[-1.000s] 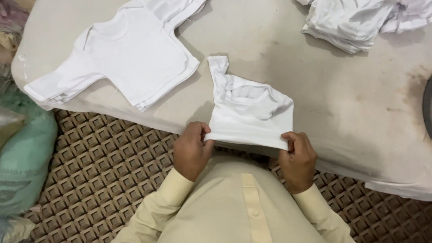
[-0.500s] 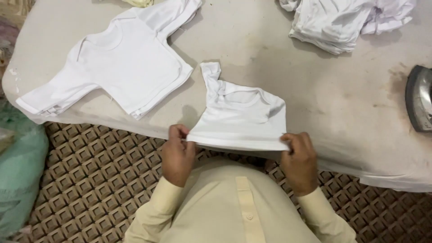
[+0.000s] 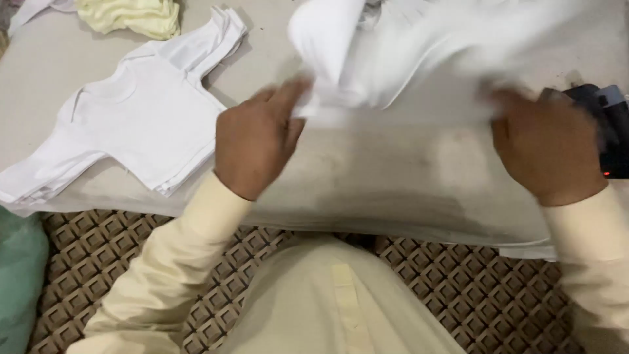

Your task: The person is ironing and folding small white baby shirts on a pressing table.

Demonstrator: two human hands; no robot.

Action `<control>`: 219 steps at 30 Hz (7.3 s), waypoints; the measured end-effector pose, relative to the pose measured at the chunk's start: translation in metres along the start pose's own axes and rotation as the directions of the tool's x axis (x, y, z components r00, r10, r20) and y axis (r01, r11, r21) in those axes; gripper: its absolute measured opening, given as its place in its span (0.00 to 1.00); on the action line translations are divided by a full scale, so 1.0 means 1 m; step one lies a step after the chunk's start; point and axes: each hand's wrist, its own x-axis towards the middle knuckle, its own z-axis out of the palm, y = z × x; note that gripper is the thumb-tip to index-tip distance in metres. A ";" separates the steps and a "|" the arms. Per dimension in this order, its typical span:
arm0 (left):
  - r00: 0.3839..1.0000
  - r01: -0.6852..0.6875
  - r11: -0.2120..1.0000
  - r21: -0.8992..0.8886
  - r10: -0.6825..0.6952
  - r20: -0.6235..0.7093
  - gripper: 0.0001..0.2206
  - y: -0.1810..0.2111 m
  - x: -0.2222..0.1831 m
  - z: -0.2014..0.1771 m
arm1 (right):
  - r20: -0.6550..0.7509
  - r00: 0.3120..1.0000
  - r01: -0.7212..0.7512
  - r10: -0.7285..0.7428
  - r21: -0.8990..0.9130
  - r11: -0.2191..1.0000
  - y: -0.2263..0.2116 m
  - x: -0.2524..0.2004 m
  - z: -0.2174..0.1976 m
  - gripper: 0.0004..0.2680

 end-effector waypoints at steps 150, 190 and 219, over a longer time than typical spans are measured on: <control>0.884 0.099 0.942 0.322 -0.232 0.406 0.02 -0.065 0.134 0.327 | 0.434 0.752 -0.271 -0.497 0.890 0.366 0.145 0.153 0.292 0.13; 0.934 -0.194 0.902 0.386 0.050 0.354 0.39 -0.013 0.072 0.357 | -0.233 0.761 0.644 -0.605 0.171 0.745 0.171 0.188 0.220 0.26; 0.553 -0.454 0.891 0.018 0.265 0.790 0.05 0.051 -0.003 0.366 | 0.143 0.327 0.718 -0.934 0.605 0.344 -0.012 0.152 0.184 0.15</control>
